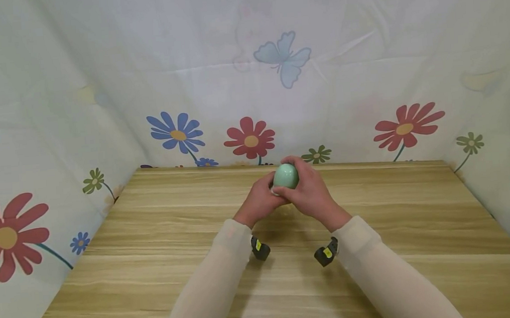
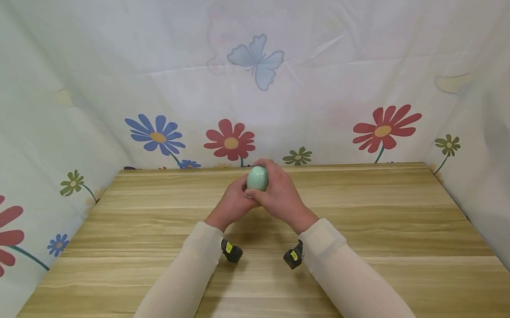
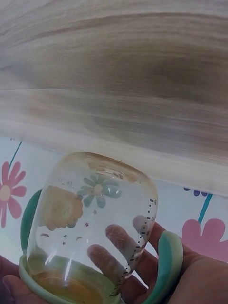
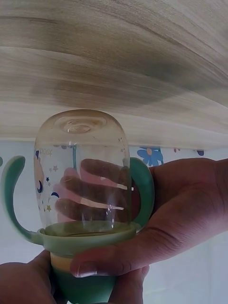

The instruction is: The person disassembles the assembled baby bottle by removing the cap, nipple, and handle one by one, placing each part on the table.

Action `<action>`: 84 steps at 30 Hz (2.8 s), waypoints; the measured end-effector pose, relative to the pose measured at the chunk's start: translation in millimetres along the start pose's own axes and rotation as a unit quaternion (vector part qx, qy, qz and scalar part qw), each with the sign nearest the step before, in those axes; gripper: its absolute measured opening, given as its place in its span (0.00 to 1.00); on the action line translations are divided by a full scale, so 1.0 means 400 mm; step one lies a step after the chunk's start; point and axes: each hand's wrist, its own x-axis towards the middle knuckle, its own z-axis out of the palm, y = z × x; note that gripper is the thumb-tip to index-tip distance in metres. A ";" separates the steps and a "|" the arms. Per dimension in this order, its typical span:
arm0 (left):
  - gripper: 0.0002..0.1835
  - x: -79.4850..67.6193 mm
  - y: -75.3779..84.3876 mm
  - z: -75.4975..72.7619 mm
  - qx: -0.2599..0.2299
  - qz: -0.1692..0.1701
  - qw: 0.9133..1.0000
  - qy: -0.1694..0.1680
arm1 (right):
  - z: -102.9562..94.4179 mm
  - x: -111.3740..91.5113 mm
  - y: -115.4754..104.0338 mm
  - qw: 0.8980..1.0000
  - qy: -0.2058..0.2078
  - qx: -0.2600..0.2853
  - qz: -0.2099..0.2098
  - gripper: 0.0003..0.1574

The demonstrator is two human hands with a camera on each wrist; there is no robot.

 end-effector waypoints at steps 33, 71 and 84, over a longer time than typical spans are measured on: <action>0.34 -0.016 0.000 -0.008 -0.003 0.025 0.999 -0.032 | -0.039 -0.006 -0.024 0.999 -0.030 0.017 -0.012 0.38; 0.34 -0.028 -0.036 -0.012 -0.007 0.020 0.999 -0.027 | -0.041 -0.018 -0.020 0.996 0.014 0.072 -0.042 0.31; 0.36 -0.029 -0.047 -0.014 0.002 -0.002 1.000 -0.010 | -0.043 -0.015 -0.010 0.994 0.030 0.096 -0.034 0.29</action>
